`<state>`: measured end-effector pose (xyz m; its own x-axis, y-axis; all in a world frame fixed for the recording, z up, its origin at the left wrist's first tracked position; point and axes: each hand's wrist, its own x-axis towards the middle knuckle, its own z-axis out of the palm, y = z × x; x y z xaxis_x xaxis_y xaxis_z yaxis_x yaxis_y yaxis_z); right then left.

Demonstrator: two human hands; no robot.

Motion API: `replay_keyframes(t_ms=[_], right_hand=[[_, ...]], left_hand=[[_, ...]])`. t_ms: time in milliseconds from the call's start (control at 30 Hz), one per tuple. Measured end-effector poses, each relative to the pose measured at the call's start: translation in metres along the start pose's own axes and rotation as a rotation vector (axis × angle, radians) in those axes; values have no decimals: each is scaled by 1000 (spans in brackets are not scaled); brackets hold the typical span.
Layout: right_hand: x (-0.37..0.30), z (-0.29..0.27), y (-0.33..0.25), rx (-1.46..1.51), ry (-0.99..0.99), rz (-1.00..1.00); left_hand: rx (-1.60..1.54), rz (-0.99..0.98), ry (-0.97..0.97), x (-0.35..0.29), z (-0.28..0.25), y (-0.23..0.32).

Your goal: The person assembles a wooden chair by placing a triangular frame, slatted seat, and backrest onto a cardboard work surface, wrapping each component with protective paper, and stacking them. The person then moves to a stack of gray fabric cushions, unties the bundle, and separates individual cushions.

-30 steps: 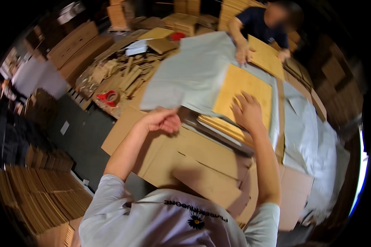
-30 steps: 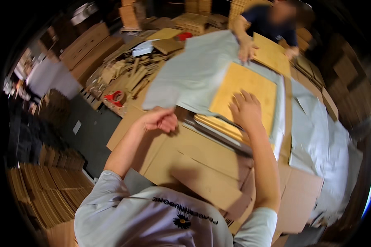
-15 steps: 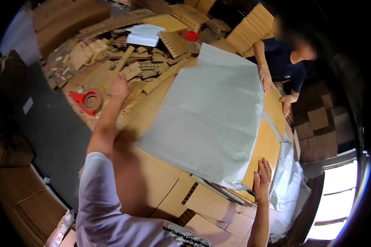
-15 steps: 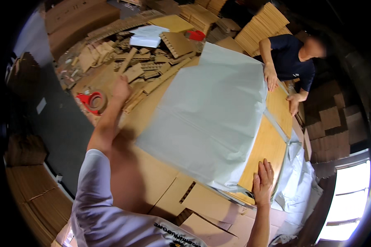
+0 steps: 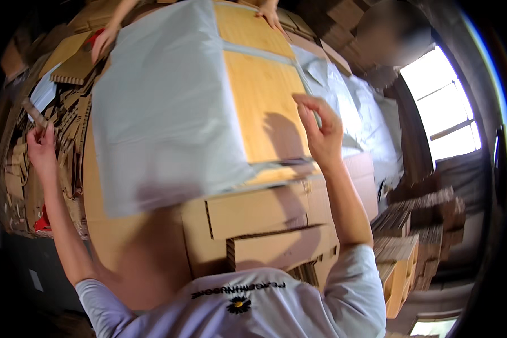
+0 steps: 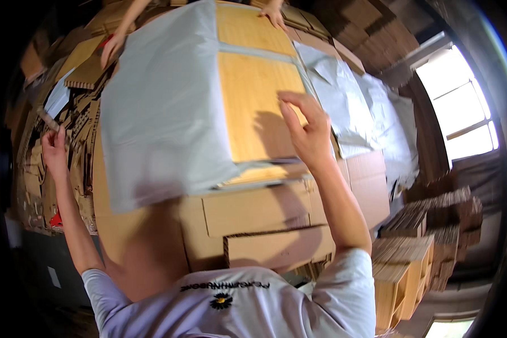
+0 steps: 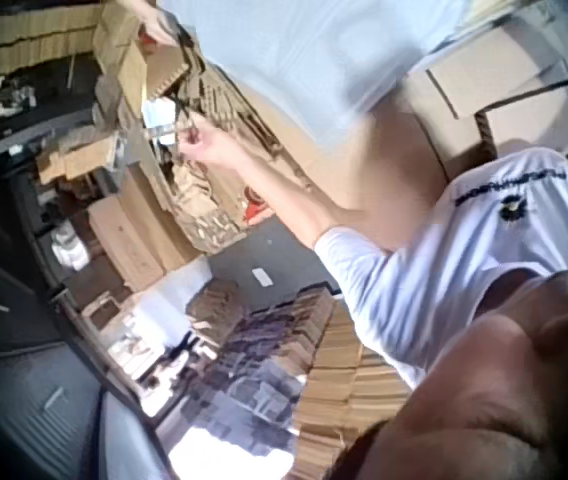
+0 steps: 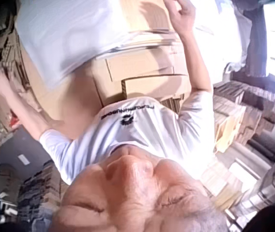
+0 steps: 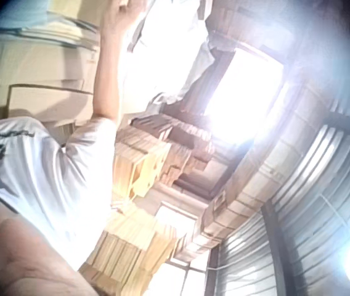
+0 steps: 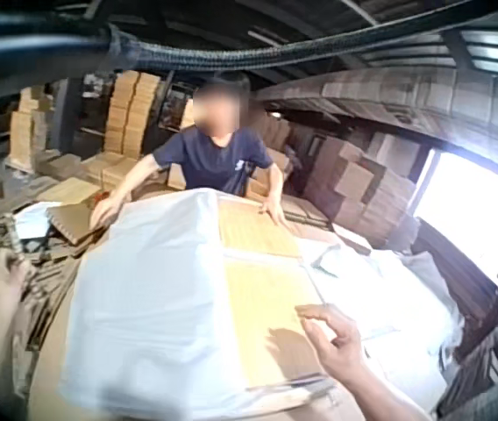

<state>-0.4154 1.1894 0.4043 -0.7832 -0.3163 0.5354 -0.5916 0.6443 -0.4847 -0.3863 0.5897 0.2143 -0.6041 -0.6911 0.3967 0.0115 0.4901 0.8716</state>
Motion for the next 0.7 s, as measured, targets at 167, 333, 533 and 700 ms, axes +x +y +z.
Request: replay_keyframes(t_ms=[167, 333, 533, 700], right_hand=[[-31, -27, -52, 287, -95, -82], [-79, -79, -1, 271, -161, 71], [-106, -112, 67, 278, -209, 339], [-114, -96, 98, 71, -323, 46]], left_hand=[[-844, -96, -541, -183, 77, 318], [-952, -199, -708, -282, 135, 372], [260, 723, -767, -286, 152, 333], [79, 363, -597, -311, 142, 359]])
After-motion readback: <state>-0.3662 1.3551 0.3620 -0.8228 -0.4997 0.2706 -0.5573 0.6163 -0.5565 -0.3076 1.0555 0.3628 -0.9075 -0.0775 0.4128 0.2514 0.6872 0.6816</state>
